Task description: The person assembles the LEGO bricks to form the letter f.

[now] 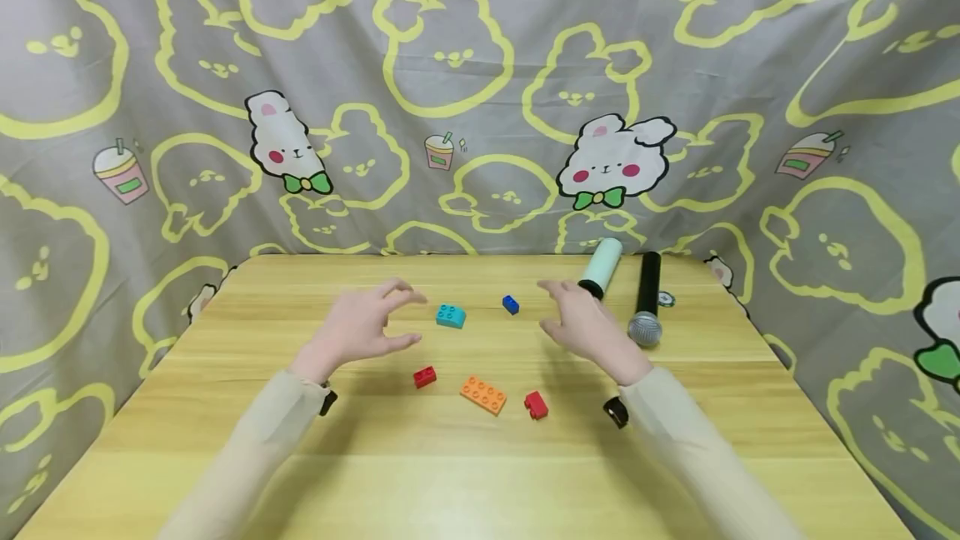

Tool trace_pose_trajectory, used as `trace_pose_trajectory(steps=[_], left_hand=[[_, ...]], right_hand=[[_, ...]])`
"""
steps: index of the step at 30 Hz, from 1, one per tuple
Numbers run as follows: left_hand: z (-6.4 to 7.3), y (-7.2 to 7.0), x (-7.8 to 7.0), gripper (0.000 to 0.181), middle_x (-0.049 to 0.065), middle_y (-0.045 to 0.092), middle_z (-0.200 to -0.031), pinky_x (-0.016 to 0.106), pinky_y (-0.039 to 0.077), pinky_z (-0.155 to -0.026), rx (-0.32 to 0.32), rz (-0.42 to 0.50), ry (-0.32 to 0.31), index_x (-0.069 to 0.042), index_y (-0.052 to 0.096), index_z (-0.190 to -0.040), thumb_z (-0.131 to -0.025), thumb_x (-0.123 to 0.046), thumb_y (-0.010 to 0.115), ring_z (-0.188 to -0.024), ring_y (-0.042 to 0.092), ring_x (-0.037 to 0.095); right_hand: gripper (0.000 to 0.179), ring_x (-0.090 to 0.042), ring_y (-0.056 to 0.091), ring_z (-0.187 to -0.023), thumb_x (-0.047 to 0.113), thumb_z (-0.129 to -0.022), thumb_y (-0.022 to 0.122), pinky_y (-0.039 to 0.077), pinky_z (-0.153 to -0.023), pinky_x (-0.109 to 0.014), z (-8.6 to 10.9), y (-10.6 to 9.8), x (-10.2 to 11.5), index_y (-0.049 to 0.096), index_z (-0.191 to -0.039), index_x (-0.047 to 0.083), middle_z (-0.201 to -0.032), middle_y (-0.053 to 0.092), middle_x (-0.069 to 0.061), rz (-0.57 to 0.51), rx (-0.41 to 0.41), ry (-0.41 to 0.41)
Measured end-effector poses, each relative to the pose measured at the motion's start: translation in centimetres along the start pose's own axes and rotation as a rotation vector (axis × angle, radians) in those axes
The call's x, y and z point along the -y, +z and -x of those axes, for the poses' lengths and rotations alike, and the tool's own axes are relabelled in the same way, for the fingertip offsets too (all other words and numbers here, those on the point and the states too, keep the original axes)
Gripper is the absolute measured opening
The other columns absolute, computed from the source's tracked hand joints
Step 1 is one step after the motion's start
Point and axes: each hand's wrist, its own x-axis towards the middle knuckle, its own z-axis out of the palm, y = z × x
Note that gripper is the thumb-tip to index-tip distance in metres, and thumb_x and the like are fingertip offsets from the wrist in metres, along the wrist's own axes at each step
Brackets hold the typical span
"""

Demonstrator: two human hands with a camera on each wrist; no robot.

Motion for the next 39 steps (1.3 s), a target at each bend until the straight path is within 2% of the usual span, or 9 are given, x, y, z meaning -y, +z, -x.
trace_pose_trajectory(steps=[3, 7, 10, 13, 19, 24, 29, 34, 39], left_hand=[[0.6, 0.6, 0.2, 0.041, -0.008, 0.06, -0.104, 0.022, 0.031, -0.046, 0.132, 0.075, 0.052, -0.027, 0.063, -0.113, -0.076, -0.039, 0.076, -0.056, 0.047, 0.005], [1.1, 1.6, 0.2, 0.038, -0.006, 0.061, -0.1, 0.027, 0.041, -0.058, 0.279, 0.16, 0.034, -0.026, 0.063, -0.109, -0.074, -0.029, 0.078, -0.076, 0.059, 0.012], [1.3, 2.3, 0.1, 0.04, -0.002, 0.061, -0.103, 0.032, 0.043, -0.065, 0.376, 0.229, 0.01, -0.024, 0.063, -0.11, -0.073, -0.026, 0.079, -0.082, 0.06, 0.016], [1.3, 2.9, -0.1, 0.044, -0.001, 0.061, -0.105, 0.034, 0.044, -0.07, 0.446, 0.263, -0.005, -0.023, 0.062, -0.111, -0.072, -0.026, 0.082, -0.083, 0.057, 0.016], [0.6, 4.2, -0.9, 0.047, -0.005, 0.06, -0.106, 0.031, 0.043, -0.067, 0.488, 0.252, 0.018, -0.026, 0.061, -0.112, -0.07, -0.03, 0.083, -0.079, 0.055, 0.01], [0.3, 4.8, -1.1, 0.052, -0.007, 0.06, -0.105, 0.031, 0.043, -0.066, 0.498, 0.241, 0.022, -0.027, 0.061, -0.111, -0.066, -0.028, 0.086, -0.079, 0.055, 0.009], [0.5, 5.2, -0.8, 0.051, -0.01, 0.061, -0.103, 0.03, 0.043, -0.071, 0.536, 0.244, 0.014, -0.028, 0.062, -0.11, -0.065, -0.02, 0.085, -0.082, 0.053, 0.008], [0.7, 5.6, -0.5, 0.049, -0.012, 0.059, -0.1, 0.03, 0.042, -0.069, 0.573, 0.258, 0.005, -0.03, 0.063, -0.109, -0.067, -0.014, 0.083, -0.082, 0.051, 0.007], [0.8, 5.8, -0.3, 0.044, -0.015, 0.059, -0.092, 0.03, 0.041, -0.07, 0.575, 0.267, -0.008, -0.031, 0.064, -0.104, -0.069, -0.009, 0.08, -0.079, 0.05, 0.008]], right_hand=[[0.051, -0.005, 0.049, -0.06, 0.008, -0.081, 0.071, 0.044, -0.059, -0.024, 1.2, 0.5, -0.6, 0.055, -0.128, -0.001, -0.114, 0.061, -0.021, -0.039, 0.154, -0.097], [0.049, -0.003, 0.047, -0.059, -0.001, -0.076, 0.07, 0.044, -0.061, -0.022, 2.4, 1.7, -0.8, 0.057, -0.124, -0.001, -0.112, 0.06, -0.019, -0.091, 0.31, -0.173], [0.048, -0.004, 0.047, -0.06, -0.003, -0.075, 0.069, 0.043, -0.06, -0.022, 3.0, 2.6, -0.8, 0.059, -0.122, 0.0, -0.108, 0.06, -0.018, -0.117, 0.373, -0.19], [0.047, -0.007, 0.049, -0.065, 0.002, -0.075, 0.073, 0.043, -0.062, -0.023, 3.4, 3.4, -0.7, 0.06, -0.12, 0.001, -0.105, 0.06, -0.015, -0.127, 0.409, -0.202], [0.05, -0.017, 0.054, -0.082, 0.009, -0.071, 0.079, 0.045, -0.069, -0.028, 3.7, 4.6, -0.4, 0.061, -0.118, 0.002, -0.103, 0.062, -0.008, -0.122, 0.436, -0.234], [0.051, -0.01, 0.05, -0.079, 0.007, -0.071, 0.079, 0.044, -0.068, -0.025, 3.6, 5.3, 0.0, 0.062, -0.118, 0.004, -0.098, 0.06, -0.002, -0.122, 0.462, -0.221], [0.049, -0.009, 0.05, -0.078, 0.005, -0.071, 0.078, 0.045, -0.069, -0.024, 3.5, 6.0, -0.1, 0.063, -0.117, 0.004, -0.1, 0.059, -0.001, -0.13, 0.481, -0.192], [0.044, -0.007, 0.049, -0.079, 0.003, -0.071, 0.077, 0.046, -0.071, -0.024, 3.6, 6.3, 0.1, 0.065, -0.114, 0.006, -0.101, 0.061, -0.002, -0.109, 0.468, -0.194], [0.038, -0.006, 0.049, -0.078, 0.001, -0.071, 0.076, 0.047, -0.07, -0.024, 3.7, 6.4, 0.3, 0.069, -0.108, 0.005, -0.098, 0.061, -0.002, -0.067, 0.439, -0.222]])
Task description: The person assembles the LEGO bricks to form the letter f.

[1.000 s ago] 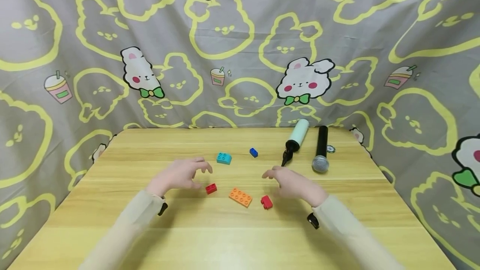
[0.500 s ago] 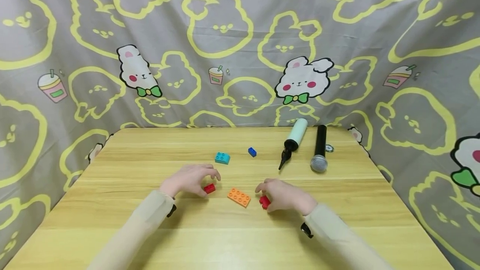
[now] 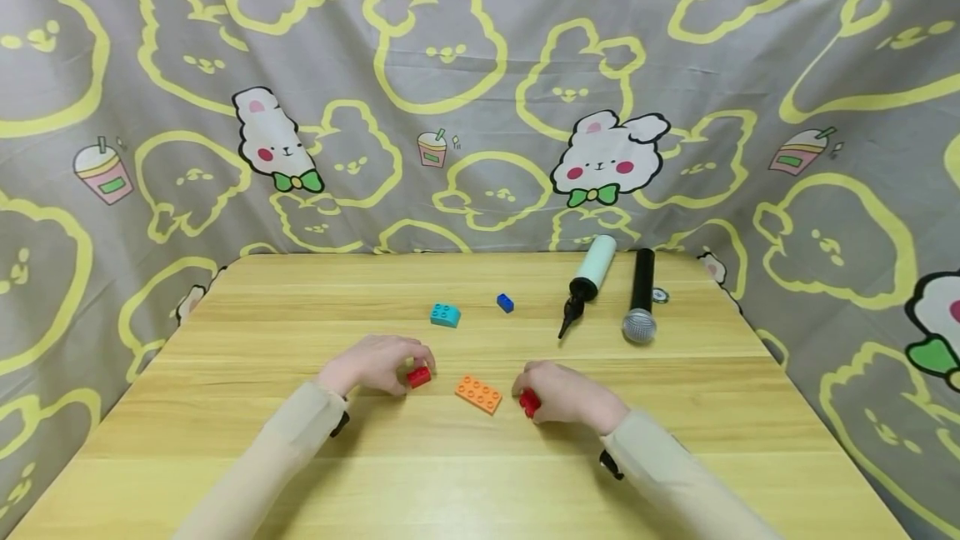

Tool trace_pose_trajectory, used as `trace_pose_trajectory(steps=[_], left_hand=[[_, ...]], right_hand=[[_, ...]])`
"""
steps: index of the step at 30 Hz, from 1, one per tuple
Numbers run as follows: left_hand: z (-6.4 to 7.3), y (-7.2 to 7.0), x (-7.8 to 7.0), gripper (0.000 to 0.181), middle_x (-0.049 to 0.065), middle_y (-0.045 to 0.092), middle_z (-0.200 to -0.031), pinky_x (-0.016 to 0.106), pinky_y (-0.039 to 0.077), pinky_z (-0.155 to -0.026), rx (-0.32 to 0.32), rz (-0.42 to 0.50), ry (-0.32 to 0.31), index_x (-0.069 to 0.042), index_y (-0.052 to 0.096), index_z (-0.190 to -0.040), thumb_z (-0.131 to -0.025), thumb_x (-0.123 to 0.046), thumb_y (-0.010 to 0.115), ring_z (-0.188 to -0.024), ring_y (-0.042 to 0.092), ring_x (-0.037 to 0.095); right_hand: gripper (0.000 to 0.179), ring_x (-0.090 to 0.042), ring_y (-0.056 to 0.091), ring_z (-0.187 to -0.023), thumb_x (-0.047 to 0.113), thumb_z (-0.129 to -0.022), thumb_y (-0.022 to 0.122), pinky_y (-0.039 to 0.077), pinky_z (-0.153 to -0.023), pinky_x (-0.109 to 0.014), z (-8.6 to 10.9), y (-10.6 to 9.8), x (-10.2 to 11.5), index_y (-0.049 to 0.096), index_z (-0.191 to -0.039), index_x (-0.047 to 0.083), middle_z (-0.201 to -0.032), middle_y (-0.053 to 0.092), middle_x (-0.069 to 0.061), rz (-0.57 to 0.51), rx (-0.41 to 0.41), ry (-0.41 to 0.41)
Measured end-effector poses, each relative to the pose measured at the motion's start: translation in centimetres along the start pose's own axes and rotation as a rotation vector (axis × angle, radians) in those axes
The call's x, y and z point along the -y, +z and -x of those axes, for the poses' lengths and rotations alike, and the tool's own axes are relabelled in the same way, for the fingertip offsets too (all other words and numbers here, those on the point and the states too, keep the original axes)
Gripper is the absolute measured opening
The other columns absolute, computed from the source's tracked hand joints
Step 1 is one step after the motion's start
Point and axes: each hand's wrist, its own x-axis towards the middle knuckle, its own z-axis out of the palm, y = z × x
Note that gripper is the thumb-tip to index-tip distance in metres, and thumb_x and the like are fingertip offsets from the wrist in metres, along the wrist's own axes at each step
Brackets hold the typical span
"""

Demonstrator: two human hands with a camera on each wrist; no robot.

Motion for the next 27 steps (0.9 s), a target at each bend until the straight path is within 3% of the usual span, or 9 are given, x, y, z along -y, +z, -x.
trace_pose_trajectory(steps=[5, 9, 16, 23, 27], left_hand=[[0.1, 0.2, 0.1, 0.034, -0.018, 0.061, -0.082, 0.029, 0.044, -0.069, -0.024, 0.018, -0.004, -0.03, 0.064, -0.091, -0.07, -0.009, 0.08, -0.076, 0.053, 0.005], [0.2, 0.2, -0.4, 0.028, -0.019, 0.059, -0.078, 0.026, 0.042, -0.068, -0.043, 0.0, -0.006, -0.03, 0.061, -0.084, -0.07, -0.018, 0.082, -0.073, 0.052, 0.003], [0.1, 0.3, -2.6, 0.031, -0.014, 0.06, -0.083, 0.023, 0.039, -0.062, -0.068, -0.079, 0.046, -0.03, 0.058, -0.084, -0.066, -0.035, 0.083, -0.069, 0.047, 0.003], [-0.6, 1.5, -4.2, 0.033, -0.016, 0.056, -0.073, 0.021, 0.035, -0.056, -0.072, -0.074, 0.065, -0.03, 0.057, -0.086, -0.063, -0.033, 0.082, -0.061, 0.043, 0.002], [-0.7, 2.0, -5.0, 0.034, -0.019, 0.056, -0.07, 0.02, 0.034, -0.057, -0.095, -0.069, 0.071, -0.029, 0.059, -0.085, -0.063, -0.037, 0.082, -0.06, 0.044, 0.001]], right_hand=[[0.031, -0.006, 0.051, -0.075, 0.003, -0.071, 0.077, 0.046, -0.067, -0.022, 0.0, -0.1, 0.2, 0.071, -0.101, 0.005, -0.093, 0.061, -0.002, 0.036, -0.017, 0.002], [0.029, -0.006, 0.052, -0.075, 0.008, -0.073, 0.078, 0.045, -0.066, -0.021, 0.0, -0.2, 0.2, 0.071, -0.101, 0.007, -0.093, 0.063, -0.001, 0.019, -0.038, -0.009], [0.035, -0.003, 0.045, -0.064, 0.017, -0.076, 0.079, 0.042, -0.058, -0.02, -0.6, -0.2, 1.3, 0.071, -0.11, 0.012, -0.102, 0.063, 0.0, -0.172, -0.137, -0.052], [0.036, 0.001, 0.037, -0.051, 0.025, -0.074, 0.081, 0.036, -0.048, -0.02, -1.8, 0.6, 3.4, 0.071, -0.107, 0.013, -0.099, 0.07, 0.003, -0.333, -0.28, -0.022], [0.034, 0.002, 0.034, -0.044, 0.023, -0.074, 0.081, 0.033, -0.043, -0.019, -2.3, 1.5, 4.5, 0.071, -0.105, 0.013, -0.099, 0.072, -0.001, -0.382, -0.312, 0.007]])
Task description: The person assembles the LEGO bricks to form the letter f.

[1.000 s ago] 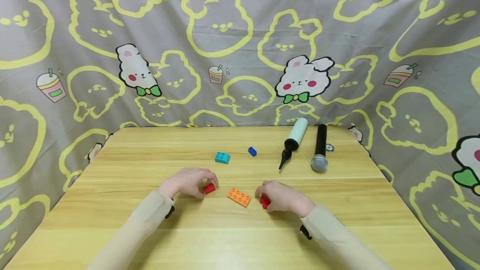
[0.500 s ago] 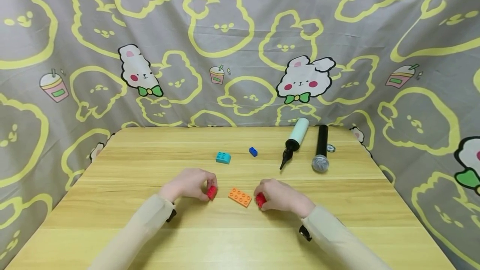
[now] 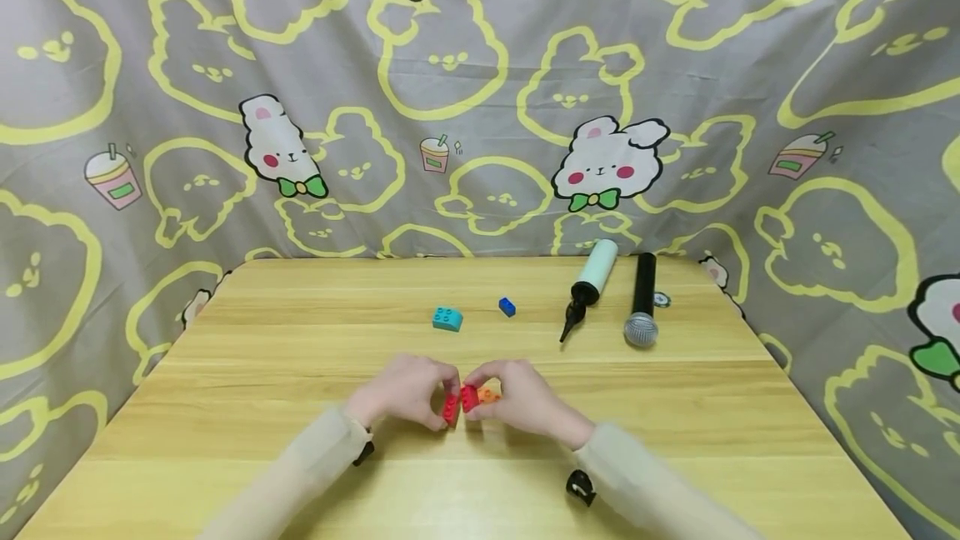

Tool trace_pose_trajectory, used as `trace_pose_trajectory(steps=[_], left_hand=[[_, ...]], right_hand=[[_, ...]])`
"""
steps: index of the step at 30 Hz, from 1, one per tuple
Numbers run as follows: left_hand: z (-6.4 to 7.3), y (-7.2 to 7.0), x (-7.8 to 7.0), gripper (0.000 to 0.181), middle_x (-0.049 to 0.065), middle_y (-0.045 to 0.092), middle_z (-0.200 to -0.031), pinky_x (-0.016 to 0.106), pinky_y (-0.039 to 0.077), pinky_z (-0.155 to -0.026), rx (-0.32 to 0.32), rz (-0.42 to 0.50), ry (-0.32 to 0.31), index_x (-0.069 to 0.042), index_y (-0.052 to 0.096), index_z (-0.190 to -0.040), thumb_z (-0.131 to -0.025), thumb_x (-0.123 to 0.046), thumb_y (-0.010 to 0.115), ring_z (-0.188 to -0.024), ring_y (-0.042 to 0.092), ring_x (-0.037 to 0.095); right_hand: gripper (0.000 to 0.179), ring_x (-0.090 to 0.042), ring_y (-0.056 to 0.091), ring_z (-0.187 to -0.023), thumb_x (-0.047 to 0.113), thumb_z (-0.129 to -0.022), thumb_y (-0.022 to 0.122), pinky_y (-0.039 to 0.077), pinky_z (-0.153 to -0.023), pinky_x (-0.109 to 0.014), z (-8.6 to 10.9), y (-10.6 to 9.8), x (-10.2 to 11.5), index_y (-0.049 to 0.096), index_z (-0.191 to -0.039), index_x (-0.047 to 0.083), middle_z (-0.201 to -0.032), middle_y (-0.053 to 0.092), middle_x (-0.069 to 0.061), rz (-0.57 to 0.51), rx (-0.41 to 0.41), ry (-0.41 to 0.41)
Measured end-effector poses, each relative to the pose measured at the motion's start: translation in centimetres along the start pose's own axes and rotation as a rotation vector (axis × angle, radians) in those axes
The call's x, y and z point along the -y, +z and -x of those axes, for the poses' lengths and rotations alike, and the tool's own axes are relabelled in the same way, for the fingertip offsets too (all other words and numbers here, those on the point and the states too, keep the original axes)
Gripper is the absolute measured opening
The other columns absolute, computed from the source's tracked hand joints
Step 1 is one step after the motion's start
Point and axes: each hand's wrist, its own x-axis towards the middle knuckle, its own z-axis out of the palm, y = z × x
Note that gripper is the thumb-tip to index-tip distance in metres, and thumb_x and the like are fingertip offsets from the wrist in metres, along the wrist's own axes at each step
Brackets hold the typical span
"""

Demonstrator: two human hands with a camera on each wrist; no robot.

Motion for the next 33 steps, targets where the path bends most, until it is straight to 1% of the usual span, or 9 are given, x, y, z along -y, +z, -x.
trace_pose_trajectory(steps=[2, 3, 6, 9, 10, 15, 22, 28, 33], left_hand=[[0.1, 0.2, -0.2, 0.036, -0.019, 0.056, -0.069, 0.02, 0.034, -0.059, -0.01, 0.009, -0.008, -0.028, 0.059, -0.085, -0.062, -0.04, 0.083, -0.06, 0.045, -0.001], [0.2, 0.2, -0.3, 0.037, -0.019, 0.057, -0.069, 0.021, 0.034, -0.06, -0.011, 0.013, -0.014, -0.028, 0.059, -0.085, -0.062, -0.042, 0.084, -0.061, 0.045, -0.001], [0.1, 0.3, -0.6, 0.042, -0.02, 0.058, -0.07, 0.021, 0.034, -0.061, -0.008, 0.017, -0.034, -0.027, 0.058, -0.086, -0.06, -0.046, 0.085, -0.061, 0.046, -0.002], [0.0, 0.3, -0.7, 0.046, -0.022, 0.06, -0.071, 0.02, 0.034, -0.062, -0.001, 0.011, -0.042, -0.027, 0.057, -0.089, -0.059, -0.048, 0.086, -0.062, 0.047, -0.003], [0.0, 0.4, -0.7, 0.047, -0.023, 0.06, -0.072, 0.02, 0.034, -0.062, -0.002, 0.008, -0.04, -0.027, 0.057, -0.09, -0.059, -0.049, 0.086, -0.063, 0.048, -0.003], [-0.1, 0.5, -0.7, 0.051, -0.024, 0.062, -0.075, 0.02, 0.034, -0.062, -0.018, -0.006, -0.028, -0.027, 0.058, -0.094, -0.059, -0.049, 0.086, -0.064, 0.048, -0.004], [-0.1, 0.6, -0.7, 0.054, -0.024, 0.06, -0.075, 0.018, 0.034, -0.06, -0.044, -0.033, -0.008, -0.026, 0.057, -0.098, -0.06, -0.052, 0.085, -0.063, 0.048, -0.004], [0.3, 0.7, -0.4, 0.053, -0.023, 0.067, -0.086, 0.019, 0.034, -0.066, -0.04, -0.009, 0.008, -0.025, 0.058, -0.101, -0.062, -0.047, 0.085, -0.071, 0.052, -0.003], [0.4, 0.7, -0.1, 0.048, -0.025, 0.068, -0.086, 0.017, 0.033, -0.064, -0.038, 0.027, -0.003, -0.027, 0.058, -0.097, -0.062, -0.047, 0.085, -0.068, 0.05, -0.004]], right_hand=[[0.033, 0.0, 0.037, -0.046, 0.022, -0.075, 0.081, 0.036, -0.045, -0.019, 0.0, 0.8, 0.1, 0.071, -0.105, 0.013, -0.1, 0.072, -0.002, -0.009, -0.011, 0.015], [0.033, -0.001, 0.043, -0.05, 0.021, -0.074, 0.081, 0.04, -0.048, -0.019, 0.1, 1.2, 0.2, 0.071, -0.105, 0.013, -0.1, 0.072, -0.002, -0.021, -0.015, 0.022], [0.033, -0.008, 0.061, -0.071, 0.02, -0.074, 0.081, 0.051, -0.068, -0.026, 0.4, 2.1, 0.1, 0.069, -0.104, 0.013, -0.102, 0.072, -0.001, -0.035, -0.048, 0.032], [0.032, -0.017, 0.066, -0.094, 0.022, -0.073, 0.081, 0.051, -0.085, -0.037, 0.6, 2.9, 0.0, 0.068, -0.102, 0.015, -0.102, 0.072, 0.002, -0.044, -0.081, 0.035], [0.032, -0.017, 0.066, -0.097, 0.023, -0.073, 0.081, 0.05, -0.087, -0.039, 0.6, 3.2, 0.0, 0.068, -0.102, 0.016, -0.101, 0.072, 0.003, -0.038, -0.092, 0.035], [0.031, -0.019, 0.067, -0.097, 0.024, -0.073, 0.082, 0.051, -0.083, -0.036, 0.6, 3.8, 0.0, 0.069, -0.101, 0.018, -0.101, 0.073, 0.003, -0.019, -0.136, 0.036], [0.028, -0.016, 0.067, -0.095, 0.025, -0.074, 0.081, 0.05, -0.08, -0.032, 0.3, 4.0, 0.3, 0.069, -0.098, 0.019, -0.098, 0.073, 0.004, -0.004, -0.107, 0.035], [0.025, -0.015, 0.067, -0.092, 0.025, -0.072, 0.082, 0.047, -0.075, -0.027, 0.2, 4.0, 0.4, 0.069, -0.094, 0.021, -0.096, 0.074, 0.004, 0.043, -0.106, 0.051], [0.025, -0.016, 0.067, -0.088, 0.027, -0.071, 0.083, 0.045, -0.07, -0.024, 0.3, 3.9, 0.3, 0.069, -0.092, 0.022, -0.095, 0.074, 0.002, 0.049, -0.114, 0.06]])
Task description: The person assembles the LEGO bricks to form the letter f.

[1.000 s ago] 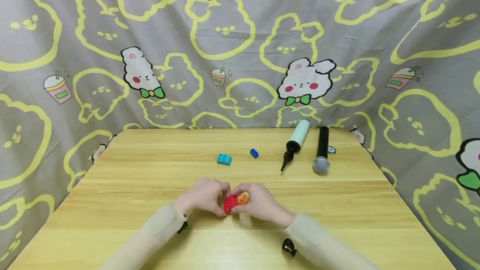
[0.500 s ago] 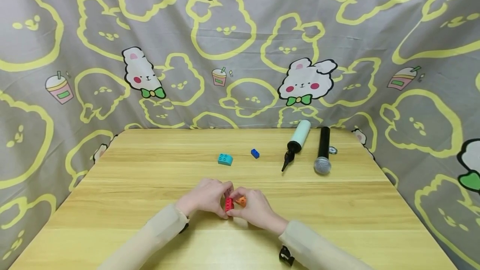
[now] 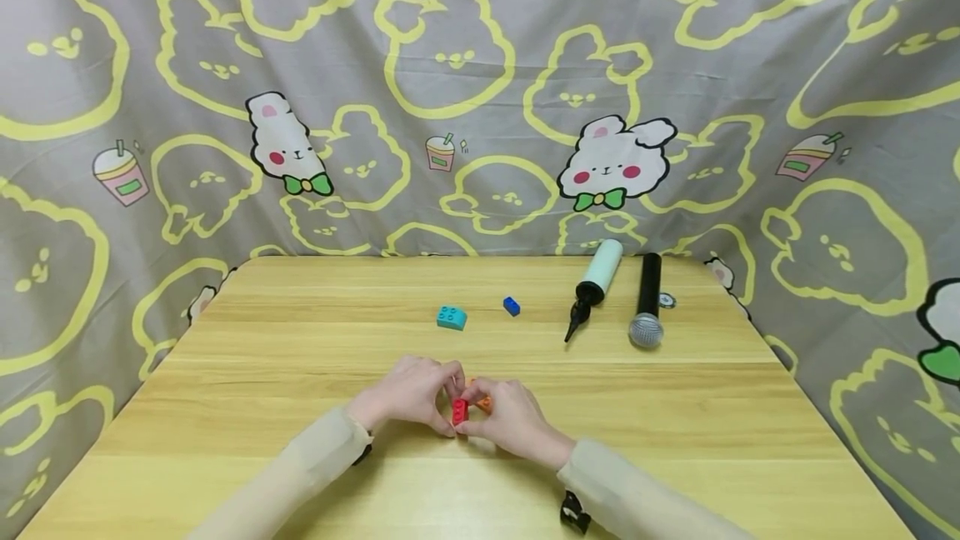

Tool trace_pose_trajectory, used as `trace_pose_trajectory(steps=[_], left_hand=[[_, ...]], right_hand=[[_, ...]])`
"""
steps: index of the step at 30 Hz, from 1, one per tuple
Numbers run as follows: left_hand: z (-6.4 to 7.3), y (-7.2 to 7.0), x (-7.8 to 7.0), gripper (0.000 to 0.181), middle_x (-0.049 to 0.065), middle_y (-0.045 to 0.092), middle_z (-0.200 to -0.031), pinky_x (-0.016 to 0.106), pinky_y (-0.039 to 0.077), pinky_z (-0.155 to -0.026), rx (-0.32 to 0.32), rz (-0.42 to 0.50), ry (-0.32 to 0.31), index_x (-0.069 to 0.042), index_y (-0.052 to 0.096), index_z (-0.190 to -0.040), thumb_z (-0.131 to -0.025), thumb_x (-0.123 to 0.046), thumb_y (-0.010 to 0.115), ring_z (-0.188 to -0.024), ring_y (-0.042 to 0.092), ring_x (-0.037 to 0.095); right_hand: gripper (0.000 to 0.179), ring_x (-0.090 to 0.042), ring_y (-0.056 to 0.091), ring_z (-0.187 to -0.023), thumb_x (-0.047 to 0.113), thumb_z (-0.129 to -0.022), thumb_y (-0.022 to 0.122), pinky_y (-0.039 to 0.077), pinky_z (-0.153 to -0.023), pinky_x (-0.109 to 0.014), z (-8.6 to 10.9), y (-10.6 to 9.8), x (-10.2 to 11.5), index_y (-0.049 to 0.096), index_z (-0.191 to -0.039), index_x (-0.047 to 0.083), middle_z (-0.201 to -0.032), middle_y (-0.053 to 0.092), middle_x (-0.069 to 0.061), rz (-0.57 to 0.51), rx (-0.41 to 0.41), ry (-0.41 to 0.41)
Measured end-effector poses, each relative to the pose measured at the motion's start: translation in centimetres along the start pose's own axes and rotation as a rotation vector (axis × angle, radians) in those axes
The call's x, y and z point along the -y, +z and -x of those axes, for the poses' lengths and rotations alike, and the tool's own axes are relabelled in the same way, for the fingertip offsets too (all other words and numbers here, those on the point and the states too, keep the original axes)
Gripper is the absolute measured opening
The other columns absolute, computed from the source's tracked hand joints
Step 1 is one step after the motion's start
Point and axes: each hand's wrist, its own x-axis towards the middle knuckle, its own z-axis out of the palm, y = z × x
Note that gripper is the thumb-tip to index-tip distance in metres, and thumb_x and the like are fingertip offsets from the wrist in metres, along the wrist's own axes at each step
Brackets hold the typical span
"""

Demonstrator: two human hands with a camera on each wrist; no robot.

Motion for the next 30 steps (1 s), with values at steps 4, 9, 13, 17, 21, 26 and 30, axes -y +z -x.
trace_pose_trajectory(steps=[4, 9, 13, 17, 21, 26, 30], left_hand=[[-0.1, -0.1, 0.0, 0.047, -0.027, 0.067, -0.085, 0.016, 0.032, -0.063, -0.005, 0.019, 0.001, -0.028, 0.057, -0.096, -0.063, -0.046, 0.084, -0.066, 0.048, -0.006], [-0.2, -0.2, 0.0, 0.047, -0.027, 0.067, -0.084, 0.016, 0.032, -0.061, -0.007, 0.024, 0.012, -0.027, 0.057, -0.097, -0.064, -0.044, 0.084, -0.062, 0.047, -0.007], [-0.1, -0.1, -0.1, 0.05, -0.027, 0.066, -0.083, 0.017, 0.032, -0.062, -0.014, 0.0, 0.028, -0.027, 0.057, -0.099, -0.063, -0.048, 0.084, -0.061, 0.046, -0.007], [-0.1, 0.1, -0.2, 0.049, -0.028, 0.065, -0.082, 0.018, 0.032, -0.063, -0.017, -0.014, 0.034, -0.028, 0.057, -0.099, -0.063, -0.048, 0.083, -0.063, 0.046, -0.007], [-0.2, 0.3, -0.2, 0.047, -0.029, 0.065, -0.081, 0.017, 0.031, -0.062, -0.026, -0.025, 0.031, -0.029, 0.056, -0.097, -0.063, -0.045, 0.083, -0.061, 0.045, -0.006], [-0.3, 0.4, -0.3, 0.047, -0.028, 0.066, -0.085, 0.017, 0.031, -0.059, -0.042, -0.024, 0.043, -0.028, 0.055, -0.098, -0.062, -0.041, 0.083, -0.058, 0.043, -0.005], [-0.3, 0.4, -0.3, 0.048, -0.027, 0.066, -0.084, 0.017, 0.03, -0.056, -0.056, -0.032, 0.039, -0.028, 0.055, -0.098, -0.061, -0.041, 0.083, -0.056, 0.04, -0.004]], right_hand=[[0.027, -0.017, 0.067, -0.086, 0.027, -0.071, 0.083, 0.045, -0.068, -0.022, 0.1, -0.1, -0.2, 0.069, -0.092, 0.022, -0.097, 0.074, 0.001, -0.006, -0.001, 0.009], [0.028, -0.017, 0.068, -0.087, 0.028, -0.07, 0.083, 0.048, -0.072, -0.024, 0.1, -0.1, -0.4, 0.067, -0.092, 0.021, -0.097, 0.074, 0.001, 0.002, -0.009, -0.009], [0.027, -0.015, 0.067, -0.09, 0.025, -0.07, 0.083, 0.051, -0.078, -0.029, 0.1, 0.1, -0.6, 0.067, -0.091, 0.021, -0.095, 0.073, 0.005, -0.053, -0.011, -0.012], [0.028, -0.013, 0.065, -0.092, 0.022, -0.07, 0.084, 0.05, -0.087, -0.037, 0.2, 0.4, -0.8, 0.066, -0.09, 0.021, -0.093, 0.071, 0.009, -0.138, -0.008, 0.029], [0.028, -0.014, 0.065, -0.093, 0.023, -0.069, 0.085, 0.049, -0.088, -0.038, 0.3, 0.5, -1.0, 0.066, -0.09, 0.021, -0.092, 0.07, 0.011, -0.169, -0.015, 0.065], [0.028, -0.014, 0.065, -0.092, 0.024, -0.068, 0.086, 0.048, -0.088, -0.038, 0.3, 0.4, -1.2, 0.067, -0.088, 0.023, -0.089, 0.07, 0.012, -0.152, -0.036, 0.073], [0.027, -0.015, 0.065, -0.091, 0.026, -0.069, 0.085, 0.049, -0.087, -0.039, 0.2, 0.4, -1.2, 0.067, -0.089, 0.023, -0.09, 0.071, 0.01, -0.141, -0.048, 0.084]])
